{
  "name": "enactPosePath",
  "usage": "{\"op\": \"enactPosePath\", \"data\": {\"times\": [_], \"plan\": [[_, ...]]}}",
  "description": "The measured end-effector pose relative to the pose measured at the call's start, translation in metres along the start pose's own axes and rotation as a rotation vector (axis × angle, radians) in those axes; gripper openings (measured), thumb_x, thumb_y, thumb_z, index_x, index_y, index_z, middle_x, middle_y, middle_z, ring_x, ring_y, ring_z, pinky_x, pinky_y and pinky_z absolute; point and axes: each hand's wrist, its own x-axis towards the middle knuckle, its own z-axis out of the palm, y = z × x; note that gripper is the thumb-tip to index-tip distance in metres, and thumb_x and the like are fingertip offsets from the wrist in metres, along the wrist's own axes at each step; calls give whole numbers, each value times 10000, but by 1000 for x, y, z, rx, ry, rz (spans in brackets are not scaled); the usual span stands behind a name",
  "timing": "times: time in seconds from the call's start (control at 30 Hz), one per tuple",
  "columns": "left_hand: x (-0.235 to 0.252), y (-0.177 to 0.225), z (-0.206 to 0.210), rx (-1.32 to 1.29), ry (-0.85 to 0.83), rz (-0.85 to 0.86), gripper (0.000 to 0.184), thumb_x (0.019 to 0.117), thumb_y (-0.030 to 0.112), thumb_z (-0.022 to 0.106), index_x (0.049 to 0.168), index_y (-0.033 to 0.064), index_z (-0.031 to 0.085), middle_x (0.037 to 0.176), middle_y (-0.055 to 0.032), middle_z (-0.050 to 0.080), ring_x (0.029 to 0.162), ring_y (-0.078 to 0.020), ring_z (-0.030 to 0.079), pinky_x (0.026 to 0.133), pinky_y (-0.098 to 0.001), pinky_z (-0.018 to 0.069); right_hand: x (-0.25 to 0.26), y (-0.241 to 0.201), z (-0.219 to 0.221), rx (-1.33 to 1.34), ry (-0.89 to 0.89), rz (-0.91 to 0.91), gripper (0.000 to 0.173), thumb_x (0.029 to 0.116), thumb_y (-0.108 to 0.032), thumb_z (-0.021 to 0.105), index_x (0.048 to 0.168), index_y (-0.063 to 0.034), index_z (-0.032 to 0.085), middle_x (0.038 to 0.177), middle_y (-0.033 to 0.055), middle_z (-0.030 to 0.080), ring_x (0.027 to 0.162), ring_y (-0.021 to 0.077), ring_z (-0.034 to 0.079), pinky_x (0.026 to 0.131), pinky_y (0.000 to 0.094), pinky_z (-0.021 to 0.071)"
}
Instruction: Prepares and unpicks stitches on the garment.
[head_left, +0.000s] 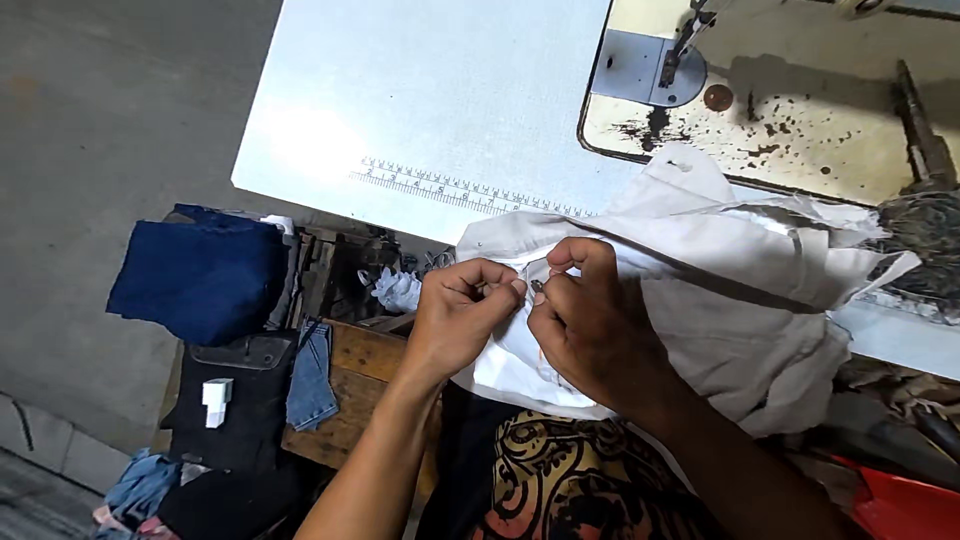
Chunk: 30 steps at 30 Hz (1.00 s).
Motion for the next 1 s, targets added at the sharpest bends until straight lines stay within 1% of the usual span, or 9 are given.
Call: {"op": "enactPosePath", "data": {"times": [0.07, 0.33, 0.43, 0.53, 0.6, 0.67, 0.77, 0.83, 1.0], "plan": [[0, -2, -1, -10, -6, 12, 110, 871, 6, 684, 854, 100, 738, 687, 30, 689, 607, -50, 651, 594, -208, 570, 0, 0, 1, 0, 3, 9, 237, 903, -129, 618, 670, -123, 580, 1134, 112, 576, 885, 98, 591, 658, 189, 477], [0, -5, -1, -22, -15, 49, 100, 872, 4, 688, 865, 89, 740, 698, 26, 692, 608, -50, 648, 595, -204, 569, 0, 0, 3, 8, 9, 25, 230, 909, -128, 619, 680, -119, 592, 1126, 108, 574, 880, 92, 587, 666, 186, 478], [-1, -5, 0, -6, 1, 57, 96, 868, 10, 695, 854, 94, 739, 699, 30, 688, 603, -44, 640, 584, -198, 561, -2, -2, 7, 4, 15, 53, 224, 920, -138, 613, 698, -120, 592, 1139, 107, 563, 902, 100, 584, 689, 199, 484], [-3, -5, 4, 24, 40, 80, 83, 856, 25, 706, 850, 99, 743, 697, 36, 690, 591, -42, 639, 564, -202, 563, -1, -3, 4, -15, -22, 41, 207, 892, -126, 624, 686, -122, 600, 1146, 105, 560, 900, 98, 583, 697, 193, 491], [-4, -7, 5, 23, 45, 102, 89, 855, 28, 700, 843, 108, 738, 693, 45, 686, 592, -42, 641, 570, -211, 569, 0, -1, 1, -7, -55, 17, 205, 867, -121, 630, 666, -126, 590, 1144, 105, 559, 857, 88, 578, 661, 186, 478], [-4, -8, 3, 15, 29, 123, 95, 861, 27, 695, 843, 112, 735, 688, 53, 680, 591, -34, 633, 570, -202, 561, 0, 2, -1, 55, -76, 17, 234, 884, -113, 611, 654, -122, 562, 1152, 109, 543, 862, 71, 564, 661, 165, 474], [-2, -8, -2, 18, -16, 133, 88, 868, 26, 694, 852, 102, 735, 688, 52, 678, 593, -29, 627, 567, -192, 551, -3, 4, 2, 129, -33, 41, 253, 901, -109, 605, 658, -118, 535, 1138, 106, 530, 897, 52, 550, 666, 135, 463], [-2, -9, -4, 20, -23, 125, 89, 866, 28, 695, 852, 106, 736, 688, 54, 678, 589, -27, 625, 566, -188, 548, -4, 4, 3, 123, -19, 40, 254, 902, -115, 607, 658, -121, 534, 1129, 100, 527, 893, 52, 543, 664, 137, 452], [-3, -13, -5, 8, -25, 123, 88, 865, 43, 702, 859, 122, 739, 708, 60, 687, 608, -27, 639, 581, -197, 565, -4, 2, 4, 85, -21, 53, 242, 901, -137, 618, 667, -134, 556, 1144, 103, 547, 900, 68, 564, 675, 156, 468]]}}
